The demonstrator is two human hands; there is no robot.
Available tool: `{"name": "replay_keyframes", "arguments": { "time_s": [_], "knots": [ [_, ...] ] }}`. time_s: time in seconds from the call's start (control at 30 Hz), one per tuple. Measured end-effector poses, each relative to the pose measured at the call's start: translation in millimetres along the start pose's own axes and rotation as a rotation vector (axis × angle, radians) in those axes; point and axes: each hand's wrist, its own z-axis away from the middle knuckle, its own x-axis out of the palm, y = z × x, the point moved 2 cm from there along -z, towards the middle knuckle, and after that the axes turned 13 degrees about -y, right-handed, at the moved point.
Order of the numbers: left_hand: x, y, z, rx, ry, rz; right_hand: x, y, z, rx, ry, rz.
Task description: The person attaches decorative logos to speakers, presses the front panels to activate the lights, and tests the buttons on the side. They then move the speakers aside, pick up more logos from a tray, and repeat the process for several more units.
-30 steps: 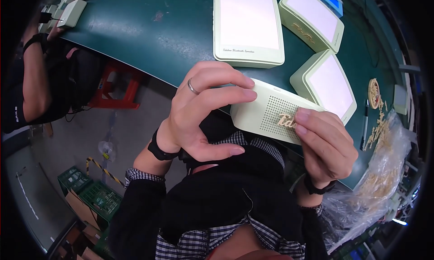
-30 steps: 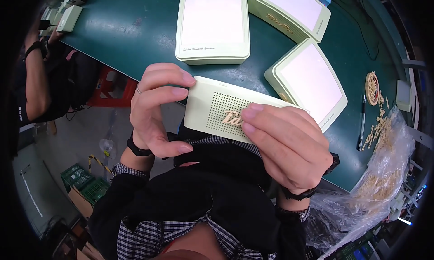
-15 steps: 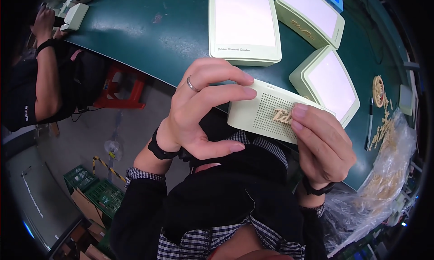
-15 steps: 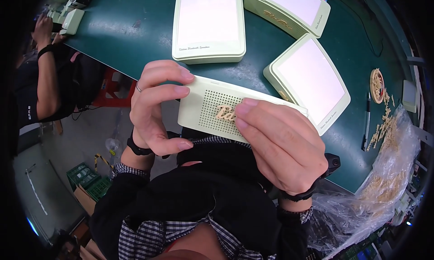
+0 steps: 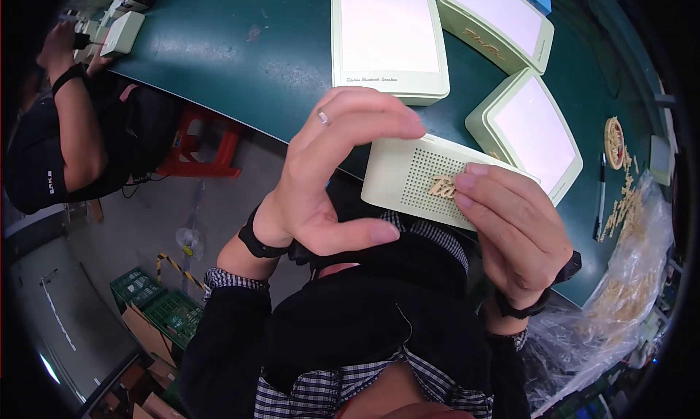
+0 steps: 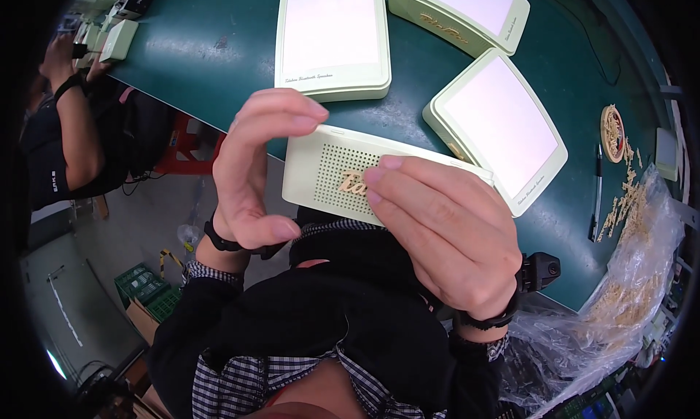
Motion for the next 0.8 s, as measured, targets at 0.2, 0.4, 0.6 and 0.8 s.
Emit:
{"name": "replay_keyframes", "arguments": {
  "time_s": [0.2, 0.4, 0.6, 0.8],
  "knots": [
    [11, 8, -20, -0.351, -0.035, 0.448, -6, 6, 4, 0.01, -0.088, 0.047],
    [12, 7, -27, -0.395, -0.181, 0.346, 8, 21, 16, 0.143, 0.294, -0.466],
    [13, 5, -30, -0.513, -0.182, 0.462, 18, 18, 8, 0.523, 0.307, -0.747],
    [16, 7, -36, -0.454, -0.151, 0.332, 9, 21, 8, 0.491, 0.207, -0.567]
  ]
}}
